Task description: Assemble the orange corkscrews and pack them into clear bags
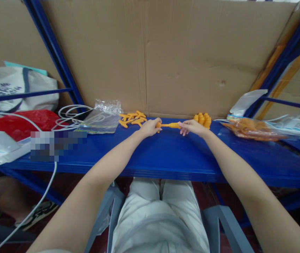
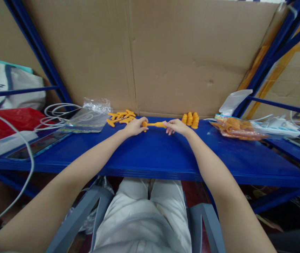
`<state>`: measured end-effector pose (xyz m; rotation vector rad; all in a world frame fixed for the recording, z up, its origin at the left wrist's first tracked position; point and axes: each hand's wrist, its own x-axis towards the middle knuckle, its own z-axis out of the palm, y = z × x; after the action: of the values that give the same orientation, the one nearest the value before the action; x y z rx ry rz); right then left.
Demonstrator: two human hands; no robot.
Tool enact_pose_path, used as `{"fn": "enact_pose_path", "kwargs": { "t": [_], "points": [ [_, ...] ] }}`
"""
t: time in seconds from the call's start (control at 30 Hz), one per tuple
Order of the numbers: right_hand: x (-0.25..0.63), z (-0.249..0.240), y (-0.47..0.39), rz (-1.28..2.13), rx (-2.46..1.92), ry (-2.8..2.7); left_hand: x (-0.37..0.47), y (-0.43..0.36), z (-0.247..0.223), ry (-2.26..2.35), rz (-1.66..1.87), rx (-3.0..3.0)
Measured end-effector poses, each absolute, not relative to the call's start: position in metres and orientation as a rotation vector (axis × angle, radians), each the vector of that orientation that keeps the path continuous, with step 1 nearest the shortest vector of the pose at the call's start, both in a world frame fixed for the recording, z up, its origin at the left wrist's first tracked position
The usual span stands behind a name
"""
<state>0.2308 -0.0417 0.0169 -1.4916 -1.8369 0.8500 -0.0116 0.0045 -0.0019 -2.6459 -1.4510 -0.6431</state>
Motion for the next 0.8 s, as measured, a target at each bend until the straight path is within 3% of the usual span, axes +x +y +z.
{"fn": "enact_pose_path", "kwargs": {
  "t": [0.8],
  "points": [
    [0.238,0.012,-0.035,0.822,-1.38,-1.827,-0.013,0.004,-0.002,-1.45,-0.656,-2.685]
  ]
}}
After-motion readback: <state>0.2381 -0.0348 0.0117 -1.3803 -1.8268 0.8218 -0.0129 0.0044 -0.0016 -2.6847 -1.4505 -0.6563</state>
